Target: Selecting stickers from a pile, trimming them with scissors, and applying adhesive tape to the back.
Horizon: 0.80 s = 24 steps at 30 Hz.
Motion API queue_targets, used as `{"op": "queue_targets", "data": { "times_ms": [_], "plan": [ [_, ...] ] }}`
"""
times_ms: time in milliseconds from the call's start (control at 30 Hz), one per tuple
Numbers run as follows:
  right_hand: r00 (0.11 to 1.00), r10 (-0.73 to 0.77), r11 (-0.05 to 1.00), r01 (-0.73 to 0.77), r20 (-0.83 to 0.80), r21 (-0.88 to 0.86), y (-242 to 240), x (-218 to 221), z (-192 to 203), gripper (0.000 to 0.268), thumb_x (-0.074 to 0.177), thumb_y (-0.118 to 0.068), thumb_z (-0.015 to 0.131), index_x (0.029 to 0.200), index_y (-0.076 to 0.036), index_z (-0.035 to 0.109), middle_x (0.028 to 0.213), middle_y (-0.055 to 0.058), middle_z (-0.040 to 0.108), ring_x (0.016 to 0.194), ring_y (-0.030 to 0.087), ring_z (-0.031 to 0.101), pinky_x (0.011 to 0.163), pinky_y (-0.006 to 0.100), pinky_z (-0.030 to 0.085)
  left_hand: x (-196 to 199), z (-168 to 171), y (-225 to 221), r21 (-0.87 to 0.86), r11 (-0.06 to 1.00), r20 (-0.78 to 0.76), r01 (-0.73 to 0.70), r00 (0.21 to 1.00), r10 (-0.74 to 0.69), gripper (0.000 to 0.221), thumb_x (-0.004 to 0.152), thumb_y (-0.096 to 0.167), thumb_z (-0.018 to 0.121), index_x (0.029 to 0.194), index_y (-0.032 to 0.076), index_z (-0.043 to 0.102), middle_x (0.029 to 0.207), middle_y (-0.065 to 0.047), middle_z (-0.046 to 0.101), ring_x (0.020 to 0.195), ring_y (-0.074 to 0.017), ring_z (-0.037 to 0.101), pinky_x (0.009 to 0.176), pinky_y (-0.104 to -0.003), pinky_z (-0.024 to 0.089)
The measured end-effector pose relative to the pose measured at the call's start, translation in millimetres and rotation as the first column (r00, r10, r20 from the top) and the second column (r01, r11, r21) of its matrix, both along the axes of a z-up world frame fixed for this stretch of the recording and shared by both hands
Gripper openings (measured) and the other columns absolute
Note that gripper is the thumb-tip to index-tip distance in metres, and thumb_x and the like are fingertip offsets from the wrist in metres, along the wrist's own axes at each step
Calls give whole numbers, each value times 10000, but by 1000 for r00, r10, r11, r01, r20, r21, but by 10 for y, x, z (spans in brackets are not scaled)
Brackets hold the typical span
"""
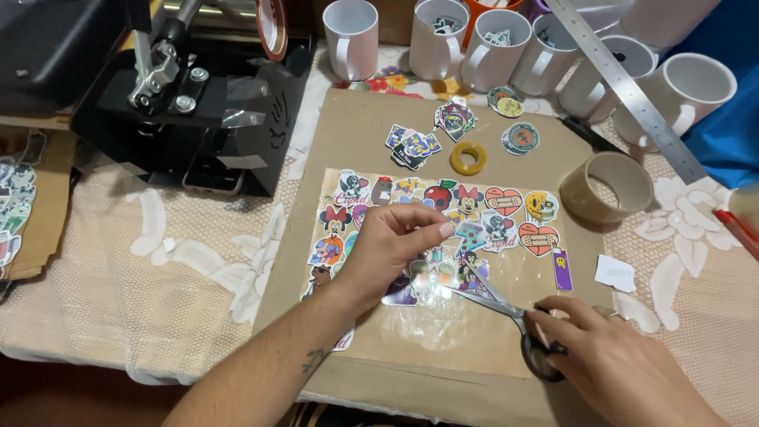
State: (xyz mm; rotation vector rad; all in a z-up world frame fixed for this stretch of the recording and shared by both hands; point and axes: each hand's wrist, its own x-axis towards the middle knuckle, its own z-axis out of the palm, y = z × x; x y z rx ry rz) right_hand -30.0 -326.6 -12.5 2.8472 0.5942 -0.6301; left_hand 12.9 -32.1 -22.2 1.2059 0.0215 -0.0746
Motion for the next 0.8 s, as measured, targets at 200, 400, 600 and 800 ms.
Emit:
{"op": "queue_targets", "data": {
  "times_ms": [200, 400, 600, 800],
  "plan": [
    [996, 0, 997, -6, 87, 72, -73, 75, -58, 569, 827, -419, 632, 1358, -540, 465, 1446, -336, 477, 1107, 38, 689, 736, 363, 643, -3, -2, 6, -80, 996, -48, 37, 998, -41, 115, 787, 83, 813, 886, 38, 774, 830, -44, 740, 781, -115, 661, 771, -237, 536],
    [961, -22, 992, 56, 276, -114, -174, -43, -98, 490, 726, -638, 625, 1196, -537, 532, 1260, -325, 509, 735, 140, 791, 567, 411, 654, -42, 4, -4, -147, 986, -16, 78, 997, -82, 113, 789, 81, 810, 879, 23, 774, 814, -67, 733, 733, -130, 637, 713, -246, 538],
    [961, -275, 523, 129, 23, 842, -343, -326, -68, 306, 584, -187, 886, 887, -183, 842, 960, -51, 838, 676, 67, 734, 656, 186, 598, -125, 90, -53, -259, 950, 29, 177, 984, -176, 202, 818, 110, 777, 989, 2, 775, 984, -174, 775, 926, -235, 746, 825, -319, 617],
    [990, -143, 418, 45, 17, 907, 366, -439, -183, 409, 623, -495, 909, 872, -189, 804, 820, -81, 773, 662, 56, 677, 562, 197, 524, -203, 101, -103, -401, 884, -29, 240, 961, -274, 206, 835, 65, 742, 995, -64, 738, 1132, -258, 726, 1019, -328, 734, 844, -342, 640]
  ]
}}
